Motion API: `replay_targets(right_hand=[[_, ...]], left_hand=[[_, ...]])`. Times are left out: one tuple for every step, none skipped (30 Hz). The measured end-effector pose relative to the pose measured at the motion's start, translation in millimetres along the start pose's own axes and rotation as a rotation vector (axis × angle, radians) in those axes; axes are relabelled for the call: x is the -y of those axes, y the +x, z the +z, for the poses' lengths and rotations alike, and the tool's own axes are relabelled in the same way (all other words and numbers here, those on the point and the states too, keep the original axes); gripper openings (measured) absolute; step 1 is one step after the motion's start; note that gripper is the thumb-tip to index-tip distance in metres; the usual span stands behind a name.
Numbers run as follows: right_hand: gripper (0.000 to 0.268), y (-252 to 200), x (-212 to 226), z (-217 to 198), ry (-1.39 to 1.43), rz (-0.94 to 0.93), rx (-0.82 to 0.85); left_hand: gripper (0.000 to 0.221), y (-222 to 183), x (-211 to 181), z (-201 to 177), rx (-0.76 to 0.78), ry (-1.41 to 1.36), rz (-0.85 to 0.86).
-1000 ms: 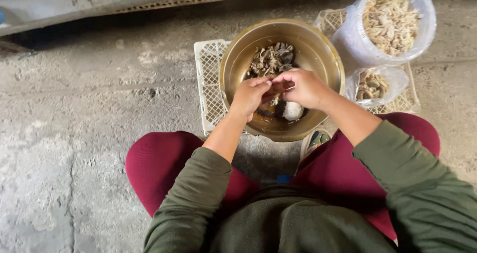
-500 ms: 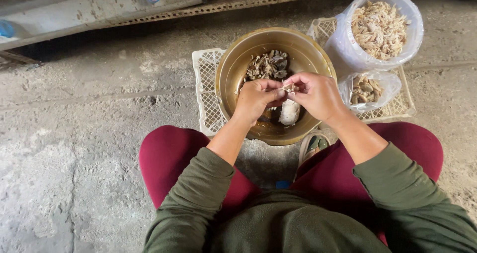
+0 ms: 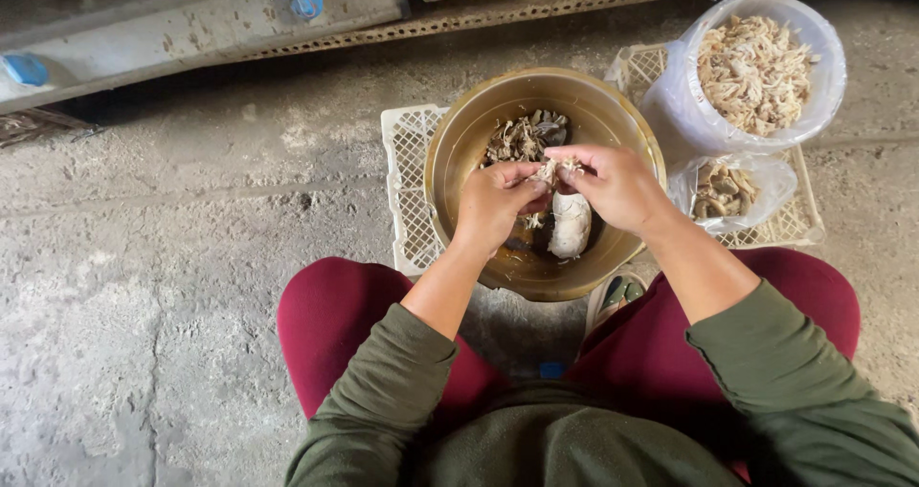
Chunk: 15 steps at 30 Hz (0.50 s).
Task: The person sits on the floor and uses both hands to shred cooked chicken meat from bones. The shredded meat is placed into a nearby container, while the bones and scraps remain in the central bowl.
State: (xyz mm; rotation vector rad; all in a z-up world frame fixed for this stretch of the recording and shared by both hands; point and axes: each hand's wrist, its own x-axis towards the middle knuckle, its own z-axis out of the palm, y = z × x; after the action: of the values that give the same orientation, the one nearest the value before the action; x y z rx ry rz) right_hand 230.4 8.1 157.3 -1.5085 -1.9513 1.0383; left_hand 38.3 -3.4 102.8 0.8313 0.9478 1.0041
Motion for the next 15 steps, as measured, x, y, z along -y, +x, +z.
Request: replay_targets(right_hand=[[0.04,2,-4,1,0.041,-0.006,0.038],[0.045,3,-8,3,0.079,0.009,0.074],[0.049,3,-11,6,0.117,0.023,0.111],[0.053,4,-13,7,0.155,0.037,0.146],[0.055,4,-14,9,0.105,0.085,0.15],[0.058,4,-14,10,0.055,0.133,0.153],[0.06,4,-14,11,0.005,0.182,0.157],[0.054,4,-12,11,0.086,0.166,0.133],[0.049,4,-10,10,0.168,0.15,0.109],[0.044,4,-7,10,0.249,0.133,0.086],[0.043,4,-5,8,0.158,0.12,0.055],[0.042,3,-3,5,0.068,0.106,0.025],[0.041,3,-2,3,-0.022,0.093,-0.005],[0.038,4,0,2,0.011,0.084,-0.031],[0.036,4,0,1,0.045,0.074,-0.058]], left_hand=[[0.024,0,-1,0,0.001,0.035,0.013],[0.023,1,-1,-1,-0.021,0.103,0.02],[0.022,1,-2,-1,-0.043,0.17,0.027],[0.021,2,-3,0,-0.064,0.239,0.036],[0.02,4,-4,0,-0.082,0.22,0.015],[0.019,6,-4,1,-0.099,0.2,-0.006],[0.018,8,-4,2,-0.116,0.181,-0.027],[0.02,11,-5,3,-0.126,0.134,0.003],[0.021,13,-5,4,-0.136,0.086,0.032],[0.022,15,-6,4,-0.147,0.038,0.062],[0.022,17,-6,4,-0.13,0.003,0.08],[0.022,17,-7,4,-0.113,-0.03,0.098],[0.022,18,-7,5,-0.096,-0.064,0.116],[0.019,18,-7,6,-0.108,-0.002,0.109],[0.017,17,-8,7,-0.119,0.061,0.103]])
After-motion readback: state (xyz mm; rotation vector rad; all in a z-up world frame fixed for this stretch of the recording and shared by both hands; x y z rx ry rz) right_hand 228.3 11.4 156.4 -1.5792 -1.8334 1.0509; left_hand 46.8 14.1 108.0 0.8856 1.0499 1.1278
